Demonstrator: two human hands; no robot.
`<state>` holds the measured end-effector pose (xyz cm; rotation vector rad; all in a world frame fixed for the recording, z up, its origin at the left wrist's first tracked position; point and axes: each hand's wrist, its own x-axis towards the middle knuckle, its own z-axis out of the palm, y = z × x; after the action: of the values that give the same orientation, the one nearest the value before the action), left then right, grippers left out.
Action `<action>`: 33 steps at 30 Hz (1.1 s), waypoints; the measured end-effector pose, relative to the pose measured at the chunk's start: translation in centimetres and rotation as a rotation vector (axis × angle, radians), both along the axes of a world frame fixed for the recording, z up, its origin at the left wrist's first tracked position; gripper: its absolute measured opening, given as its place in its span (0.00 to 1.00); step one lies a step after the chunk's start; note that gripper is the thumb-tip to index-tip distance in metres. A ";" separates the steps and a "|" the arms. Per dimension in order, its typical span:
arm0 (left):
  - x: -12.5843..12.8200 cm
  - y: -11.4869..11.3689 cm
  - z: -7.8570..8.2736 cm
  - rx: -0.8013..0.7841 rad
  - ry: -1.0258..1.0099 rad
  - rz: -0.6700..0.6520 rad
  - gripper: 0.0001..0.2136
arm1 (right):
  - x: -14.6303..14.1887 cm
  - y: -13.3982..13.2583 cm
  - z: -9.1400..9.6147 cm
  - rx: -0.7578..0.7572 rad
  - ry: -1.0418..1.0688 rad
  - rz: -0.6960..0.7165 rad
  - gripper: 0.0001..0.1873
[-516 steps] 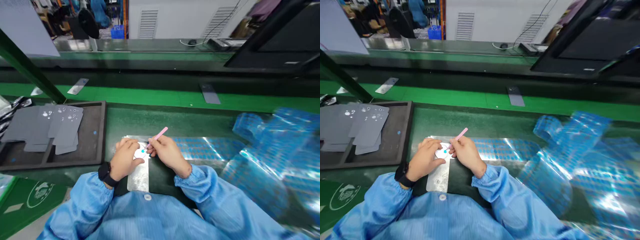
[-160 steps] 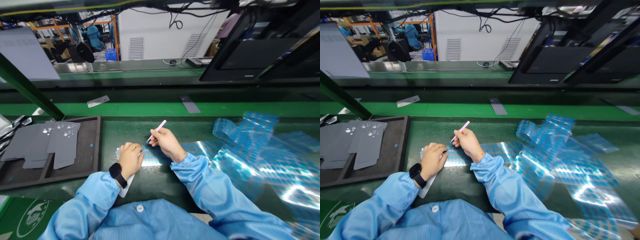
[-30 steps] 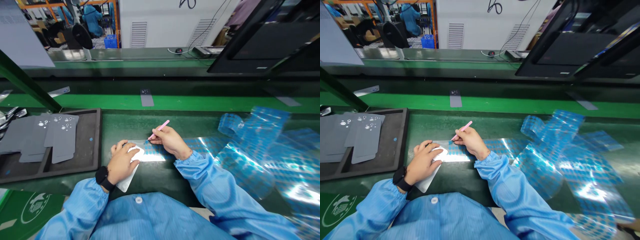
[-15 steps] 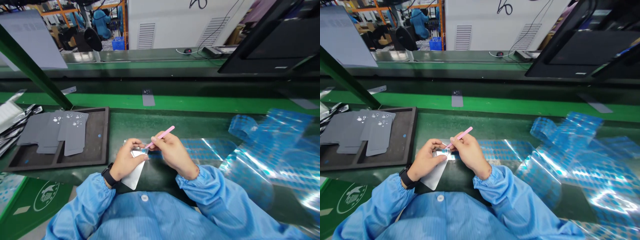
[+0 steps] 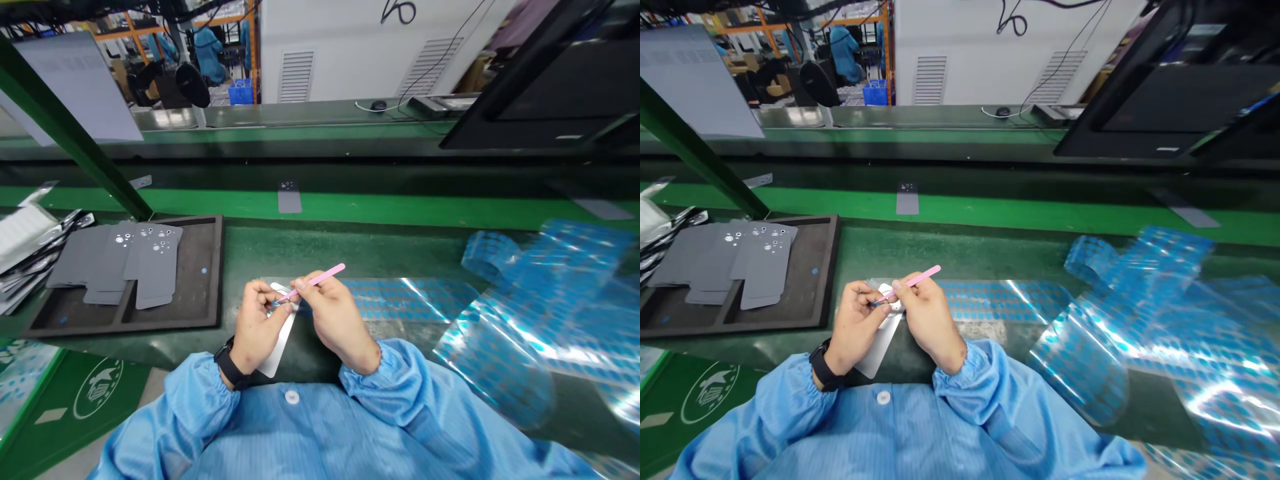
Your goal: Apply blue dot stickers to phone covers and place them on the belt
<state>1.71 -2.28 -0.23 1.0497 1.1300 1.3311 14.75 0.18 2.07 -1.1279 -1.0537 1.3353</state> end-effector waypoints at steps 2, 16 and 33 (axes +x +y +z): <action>0.0 0.0 0.1 -0.009 -0.008 0.001 0.18 | -0.3 -0.1 0.2 -0.010 0.037 -0.006 0.13; -4.5 0.4 0.6 0.162 0.721 -0.018 0.07 | 1.2 0.7 1.4 -0.033 -0.048 -0.057 0.16; -2.1 -2.2 -0.4 0.285 1.377 -0.143 0.14 | 1.6 1.3 -0.6 -0.317 -0.182 0.032 0.13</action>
<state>-0.35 -4.45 -0.61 2.3494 1.7633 0.5172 16.32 1.49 1.44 -1.4961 -1.0146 1.4822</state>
